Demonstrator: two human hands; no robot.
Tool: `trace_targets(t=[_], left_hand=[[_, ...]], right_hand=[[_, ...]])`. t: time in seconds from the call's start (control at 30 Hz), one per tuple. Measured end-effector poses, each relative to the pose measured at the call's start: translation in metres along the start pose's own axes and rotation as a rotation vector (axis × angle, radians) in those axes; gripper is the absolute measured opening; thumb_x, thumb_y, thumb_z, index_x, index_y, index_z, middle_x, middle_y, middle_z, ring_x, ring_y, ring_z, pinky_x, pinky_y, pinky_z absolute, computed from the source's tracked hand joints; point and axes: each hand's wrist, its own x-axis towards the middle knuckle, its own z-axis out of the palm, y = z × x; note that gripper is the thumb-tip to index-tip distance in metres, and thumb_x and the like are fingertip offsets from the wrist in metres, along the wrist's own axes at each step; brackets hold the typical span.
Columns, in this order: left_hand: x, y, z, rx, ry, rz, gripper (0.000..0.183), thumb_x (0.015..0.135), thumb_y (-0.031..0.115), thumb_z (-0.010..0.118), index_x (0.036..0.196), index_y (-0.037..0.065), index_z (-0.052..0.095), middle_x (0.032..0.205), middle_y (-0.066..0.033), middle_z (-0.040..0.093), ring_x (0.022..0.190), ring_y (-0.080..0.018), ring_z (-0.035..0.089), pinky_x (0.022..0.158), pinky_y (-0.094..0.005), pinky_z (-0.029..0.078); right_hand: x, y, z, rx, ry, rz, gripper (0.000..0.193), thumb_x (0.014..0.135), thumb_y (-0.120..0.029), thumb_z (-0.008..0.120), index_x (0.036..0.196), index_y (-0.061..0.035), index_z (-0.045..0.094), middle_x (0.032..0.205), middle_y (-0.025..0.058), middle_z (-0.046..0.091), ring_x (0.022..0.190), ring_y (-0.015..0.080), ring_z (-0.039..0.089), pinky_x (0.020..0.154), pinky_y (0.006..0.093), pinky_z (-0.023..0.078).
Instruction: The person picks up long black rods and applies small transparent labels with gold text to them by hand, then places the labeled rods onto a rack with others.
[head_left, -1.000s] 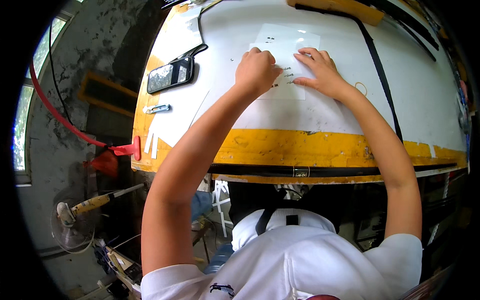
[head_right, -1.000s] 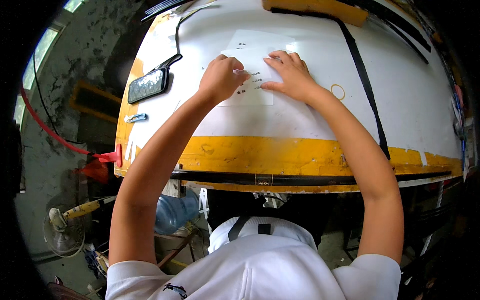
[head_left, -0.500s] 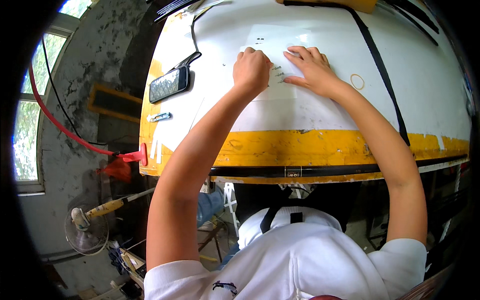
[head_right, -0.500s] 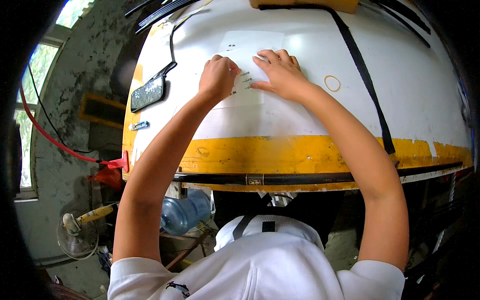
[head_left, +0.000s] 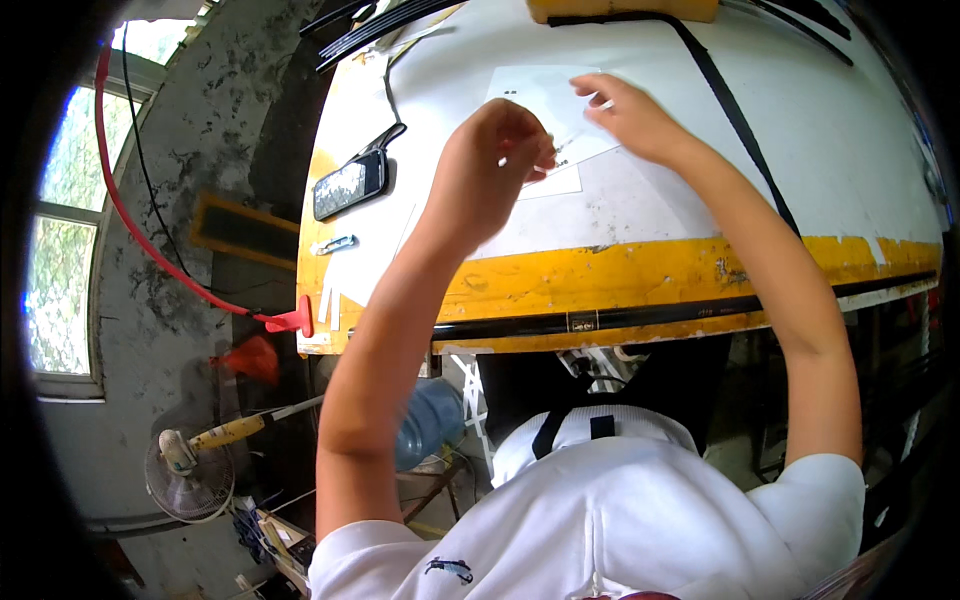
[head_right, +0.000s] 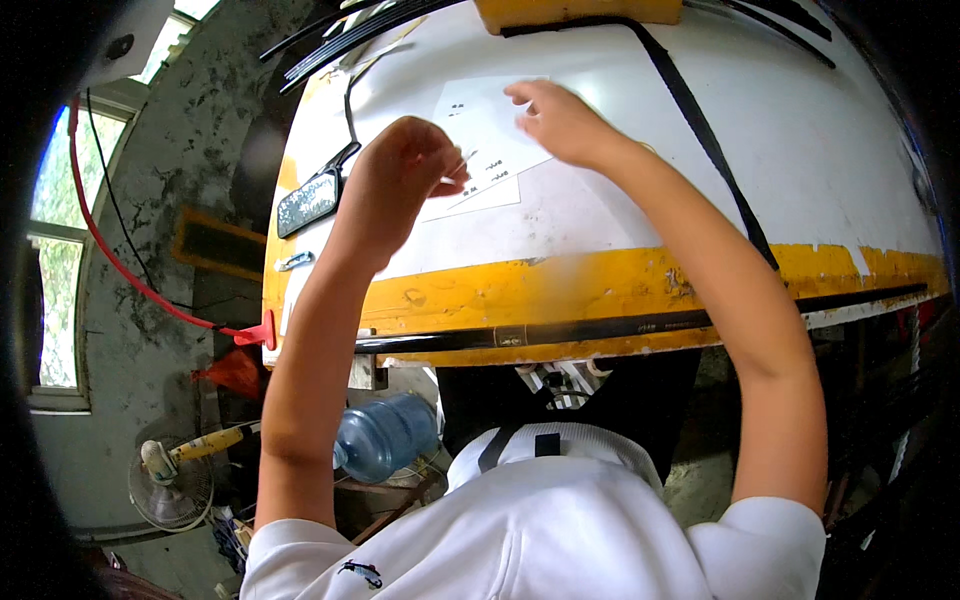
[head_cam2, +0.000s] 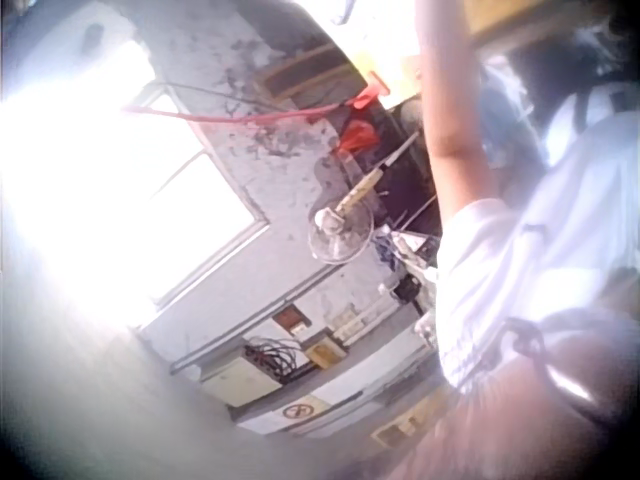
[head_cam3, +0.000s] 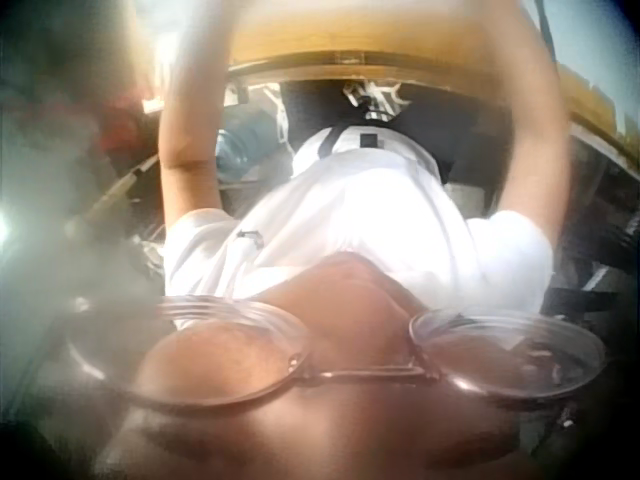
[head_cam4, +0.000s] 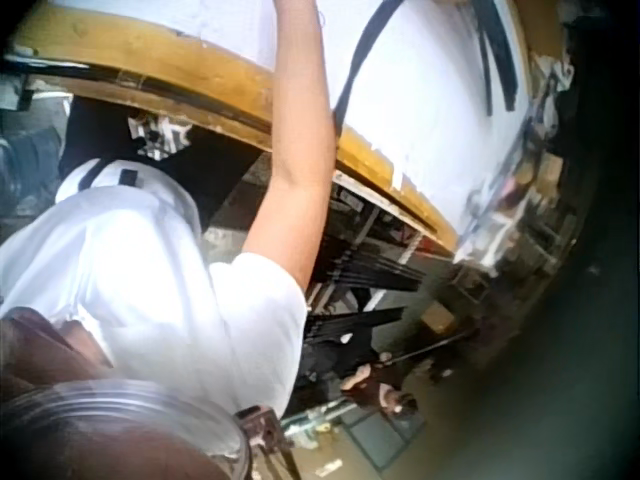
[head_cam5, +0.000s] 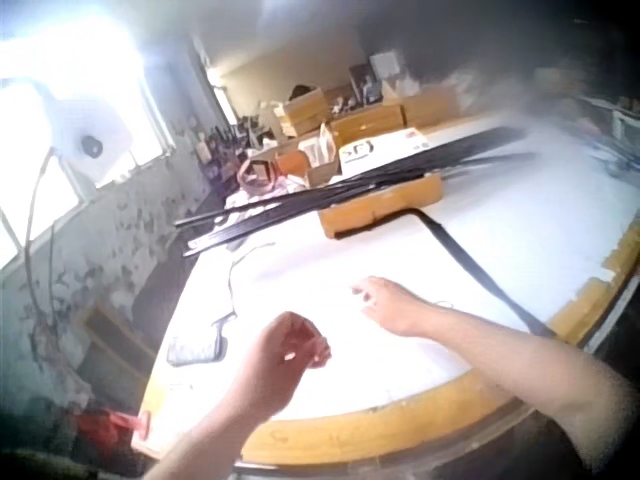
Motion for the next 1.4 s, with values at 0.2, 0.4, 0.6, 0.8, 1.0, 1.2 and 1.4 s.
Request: trace_targets(t=[0.2, 0.4, 0.6, 0.8, 1.0, 1.2, 1.4], left_hand=[[-0.064, 0.033, 0.018, 0.147, 0.121, 0.238, 0.015, 0.087, -0.001, 0.066, 0.097, 0.002, 0.056, 0.089, -0.0062, 0.064, 0.084, -0.0145, 0.067, 0.074, -0.0277, 0.057], [-0.094, 0.045, 0.035, 0.283, 0.134, 0.44, 0.02, 0.08, -0.006, 0.07, 0.095, 0.001, 0.058, 0.088, -0.0058, 0.065, 0.081, -0.0135, 0.067, 0.076, -0.0263, 0.056], [-0.111, 0.038, 0.049, 0.33, 0.109, 0.505, 0.021, 0.077, -0.008, 0.071, 0.092, 0.0, 0.058, 0.086, -0.0063, 0.064, 0.078, -0.0155, 0.067, 0.074, -0.0258, 0.053], [-0.122, 0.037, 0.054, 0.36, 0.076, 0.54, 0.022, 0.077, -0.007, 0.072, 0.093, 0.001, 0.059, 0.086, -0.0061, 0.065, 0.077, -0.0158, 0.068, 0.073, -0.026, 0.053], [-0.124, 0.018, 0.049, 0.478, -0.021, 0.379, 0.032, 0.082, 0.016, 0.074, 0.108, 0.004, 0.06, 0.104, -0.0097, 0.064, 0.098, -0.0222, 0.063, 0.085, -0.0349, 0.051], [-0.122, -0.029, 0.034, 0.92, -0.248, 0.319, 0.046, 0.083, 0.039, 0.071, 0.115, 0.007, 0.06, 0.112, -0.0094, 0.055, 0.106, -0.0274, 0.054, 0.092, -0.0389, 0.047], [-0.132, -0.009, 0.049, 0.709, -0.295, 0.195, 0.031, 0.091, 0.024, 0.064, 0.108, 0.005, 0.048, 0.1, -0.0142, 0.057, 0.087, -0.0366, 0.058, 0.075, -0.0411, 0.048]], right_hand=[[-0.113, -0.084, -0.04, 0.464, -0.096, -0.001, 0.049, 0.093, -0.052, 0.055, 0.115, -0.0085, 0.059, 0.096, 0.0067, 0.061, 0.095, 0.0157, 0.057, 0.086, 0.0299, 0.048], [-0.179, -0.108, -0.022, 0.77, 0.005, 0.221, 0.028, 0.085, -0.02, 0.071, 0.103, -0.0022, 0.059, 0.092, 0.0061, 0.061, 0.089, 0.0116, 0.06, 0.081, 0.0264, 0.05], [-0.207, -0.114, -0.013, 1.107, 0.088, 0.247, 0.019, 0.085, -0.011, 0.068, 0.099, -0.0016, 0.059, 0.093, 0.0053, 0.061, 0.086, 0.0105, 0.06, 0.082, 0.0247, 0.05], [-0.223, -0.107, 0.002, 0.972, 0.143, 0.181, 0.014, 0.085, -0.012, 0.071, 0.092, -0.0031, 0.062, 0.081, 0.0018, 0.063, 0.072, 0.0081, 0.06, 0.071, 0.0224, 0.051], [-0.238, -0.099, -0.001, 0.919, 0.329, 0.182, 0.007, 0.087, -0.006, 0.067, 0.09, -0.0029, 0.061, 0.077, 0.0018, 0.062, 0.069, 0.0081, 0.059, 0.066, 0.0226, 0.049], [-0.269, -0.089, -0.015, 0.971, 0.452, 0.172, 0.006, 0.089, -0.004, 0.064, 0.091, -0.0015, 0.059, 0.078, 0.0042, 0.06, 0.069, 0.0114, 0.057, 0.065, 0.0245, 0.048], [-0.298, -0.101, -0.029, 0.973, 0.571, 0.109, 0.006, 0.088, 0.0, 0.062, 0.09, 0.0002, 0.057, 0.08, 0.0065, 0.057, 0.068, 0.0137, 0.055, 0.064, 0.0267, 0.047]])
